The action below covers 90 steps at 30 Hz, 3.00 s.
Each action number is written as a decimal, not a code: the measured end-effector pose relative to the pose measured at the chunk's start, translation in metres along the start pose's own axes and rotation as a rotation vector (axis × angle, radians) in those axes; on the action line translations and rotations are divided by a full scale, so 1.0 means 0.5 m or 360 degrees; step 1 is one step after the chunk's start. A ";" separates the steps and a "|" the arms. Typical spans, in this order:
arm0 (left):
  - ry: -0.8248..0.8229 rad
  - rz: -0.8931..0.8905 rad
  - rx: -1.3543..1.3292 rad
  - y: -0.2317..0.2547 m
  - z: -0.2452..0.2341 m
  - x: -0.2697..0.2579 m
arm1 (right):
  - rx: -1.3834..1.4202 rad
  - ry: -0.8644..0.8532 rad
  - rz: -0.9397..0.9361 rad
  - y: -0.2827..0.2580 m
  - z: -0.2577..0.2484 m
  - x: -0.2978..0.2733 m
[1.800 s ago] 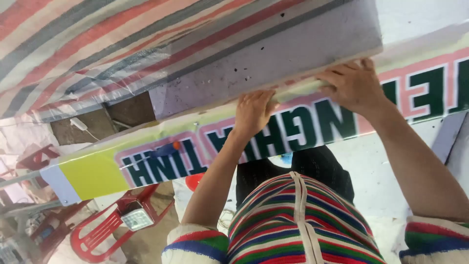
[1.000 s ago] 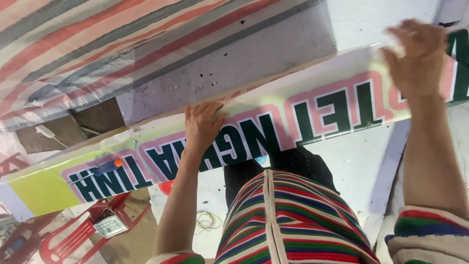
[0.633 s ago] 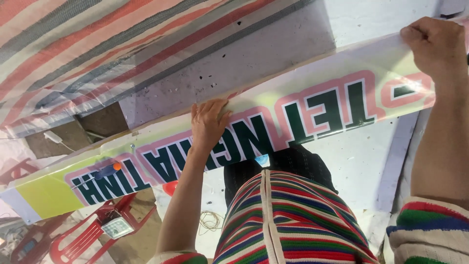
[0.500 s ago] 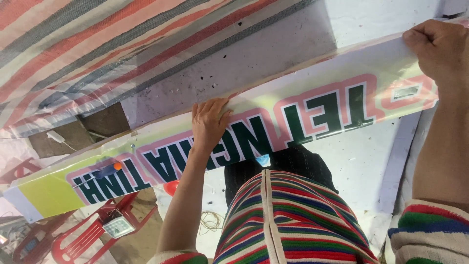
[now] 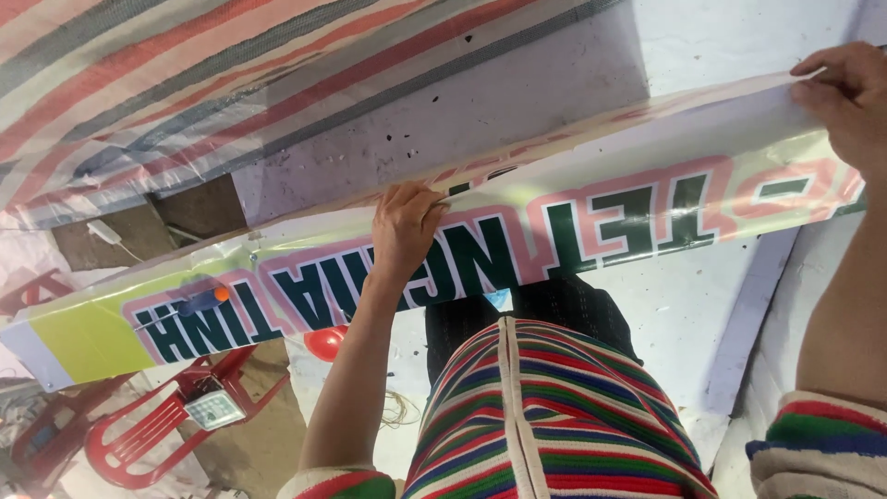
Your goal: Reinforcing the edges of a large printed banner by folding the material and using a screwdriver to create holes or fasten it.
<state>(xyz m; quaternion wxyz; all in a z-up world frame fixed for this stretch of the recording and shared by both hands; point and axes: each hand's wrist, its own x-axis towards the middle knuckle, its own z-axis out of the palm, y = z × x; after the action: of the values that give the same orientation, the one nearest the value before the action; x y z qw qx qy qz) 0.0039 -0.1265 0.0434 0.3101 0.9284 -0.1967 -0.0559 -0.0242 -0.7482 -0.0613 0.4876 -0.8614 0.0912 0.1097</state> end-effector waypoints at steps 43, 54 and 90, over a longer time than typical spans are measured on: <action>-0.0419 -0.0046 -0.0435 0.298 0.235 0.241 | -0.0631 -0.0293 -0.0348 -0.062 -0.062 -0.065; -0.0117 0.0297 -0.0376 0.399 0.311 0.279 | -0.0706 -0.0215 -0.0369 -0.084 -0.076 -0.084; -0.0319 -0.0303 -0.0346 0.336 0.324 0.281 | -0.1164 -0.0098 -0.1058 -0.198 0.008 0.012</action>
<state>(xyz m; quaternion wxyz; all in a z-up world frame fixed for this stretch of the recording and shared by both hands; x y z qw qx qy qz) 0.0403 -0.3950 0.0166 0.3810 0.8936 -0.1307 -0.1982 0.0075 -0.6950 0.0163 0.1644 -0.9549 -0.2473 -0.0016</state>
